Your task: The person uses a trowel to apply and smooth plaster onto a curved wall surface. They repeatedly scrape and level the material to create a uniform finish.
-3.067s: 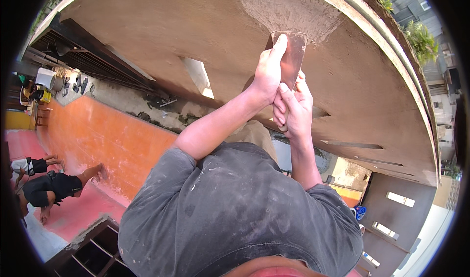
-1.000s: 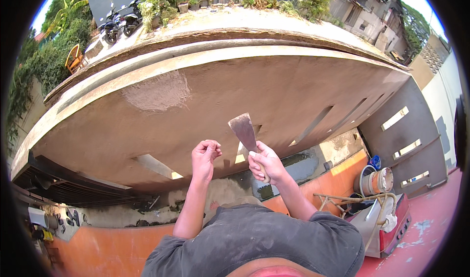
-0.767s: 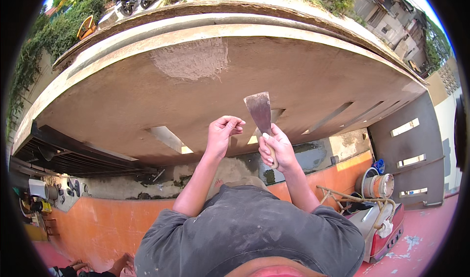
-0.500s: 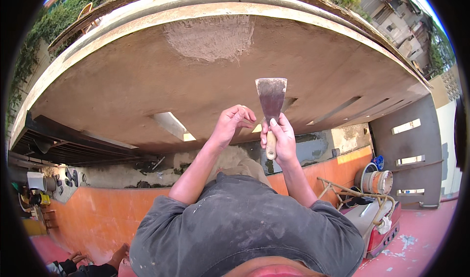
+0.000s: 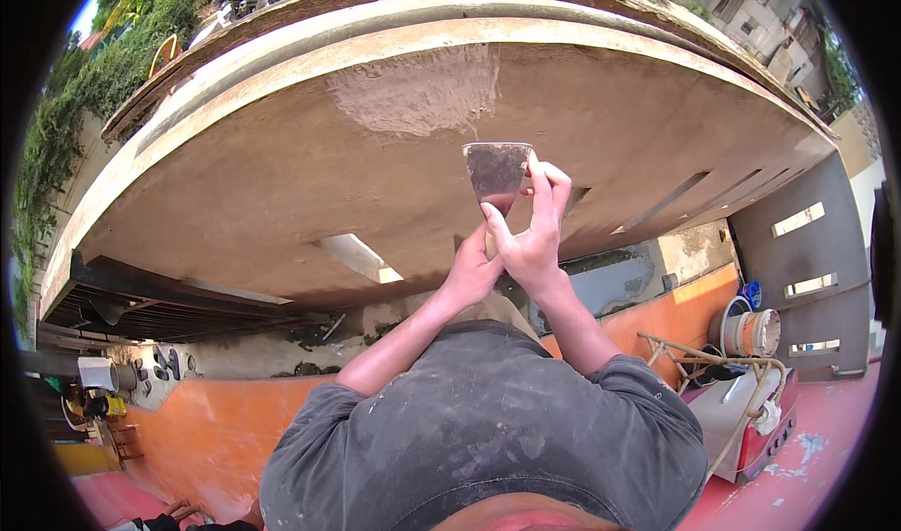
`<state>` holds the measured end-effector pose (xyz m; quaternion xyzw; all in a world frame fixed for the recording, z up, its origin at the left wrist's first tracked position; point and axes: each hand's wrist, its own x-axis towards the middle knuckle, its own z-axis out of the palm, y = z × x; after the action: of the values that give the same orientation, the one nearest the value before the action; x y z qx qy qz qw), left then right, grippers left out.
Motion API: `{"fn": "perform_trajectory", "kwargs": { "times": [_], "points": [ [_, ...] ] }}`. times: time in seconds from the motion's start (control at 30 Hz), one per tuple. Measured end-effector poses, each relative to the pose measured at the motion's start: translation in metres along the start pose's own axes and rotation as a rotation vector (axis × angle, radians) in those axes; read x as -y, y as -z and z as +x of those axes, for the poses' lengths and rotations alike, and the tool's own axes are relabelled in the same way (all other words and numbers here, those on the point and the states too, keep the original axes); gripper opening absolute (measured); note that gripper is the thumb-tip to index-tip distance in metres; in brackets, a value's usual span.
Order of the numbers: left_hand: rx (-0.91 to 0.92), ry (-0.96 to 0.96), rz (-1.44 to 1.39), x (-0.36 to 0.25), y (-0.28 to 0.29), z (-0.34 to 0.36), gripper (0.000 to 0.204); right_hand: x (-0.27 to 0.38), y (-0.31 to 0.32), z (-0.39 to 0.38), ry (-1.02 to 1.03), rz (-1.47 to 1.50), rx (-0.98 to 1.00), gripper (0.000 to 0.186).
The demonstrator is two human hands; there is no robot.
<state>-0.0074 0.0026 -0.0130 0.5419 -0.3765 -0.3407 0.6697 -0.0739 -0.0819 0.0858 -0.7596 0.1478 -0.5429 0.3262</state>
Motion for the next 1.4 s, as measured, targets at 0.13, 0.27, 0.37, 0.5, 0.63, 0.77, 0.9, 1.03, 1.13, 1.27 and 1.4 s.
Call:
{"fn": "perform_trajectory", "kwargs": {
  "times": [0.13, 0.27, 0.37, 0.5, 0.63, 0.77, 0.9, 1.03, 1.13, 1.27, 1.4],
  "points": [
    [0.017, -0.018, 0.119, -0.008, 0.002, 0.006, 0.056, -0.006, -0.011, 0.002, 0.232, -0.182, 0.085, 0.081],
    [-0.004, -0.242, 0.405, -0.029, -0.002, 0.019, 0.064, 0.011, -0.017, 0.018, 0.286, -0.446, 0.213, 0.079],
    [-0.036, -0.268, 0.386, -0.029, 0.003, 0.035, 0.069, 0.011, -0.026, 0.031, 0.285, -0.527, 0.186, 0.063],
    [-0.101, -0.371, 0.354, -0.016, 0.007, 0.051, 0.062, 0.021, -0.035, 0.045, 0.341, -0.618, 0.188, 0.053],
    [-0.098, -0.337, 0.357, -0.023, 0.002, 0.054, 0.056, 0.029, -0.035, 0.058, 0.402, -0.569, 0.158, 0.050],
    [-0.109, -0.400, 0.361, -0.044, -0.015, 0.050, 0.058, 0.037, -0.028, 0.065, 0.370, -0.421, 0.164, 0.049],
    [-0.019, -0.379, 0.415, -0.058, -0.006, 0.058, 0.057, 0.046, -0.030, 0.078, 0.403, -0.466, 0.135, 0.050],
    [-0.020, -0.432, 0.372, -0.057, -0.014, 0.047, 0.050, 0.044, -0.026, 0.070, 0.367, -0.486, 0.178, 0.050],
    [0.036, -0.377, 0.299, -0.060, -0.011, 0.050, 0.046, 0.049, -0.029, 0.075, 0.356, -0.481, 0.177, 0.050],
    [-0.065, -0.434, 0.383, -0.061, -0.014, 0.050, 0.045, 0.041, -0.027, 0.071, 0.361, -0.443, 0.157, 0.051],
    [0.015, -0.344, 0.318, -0.065, -0.008, 0.062, 0.047, 0.054, -0.030, 0.091, 0.400, -0.424, 0.160, 0.052]
  ]
}}
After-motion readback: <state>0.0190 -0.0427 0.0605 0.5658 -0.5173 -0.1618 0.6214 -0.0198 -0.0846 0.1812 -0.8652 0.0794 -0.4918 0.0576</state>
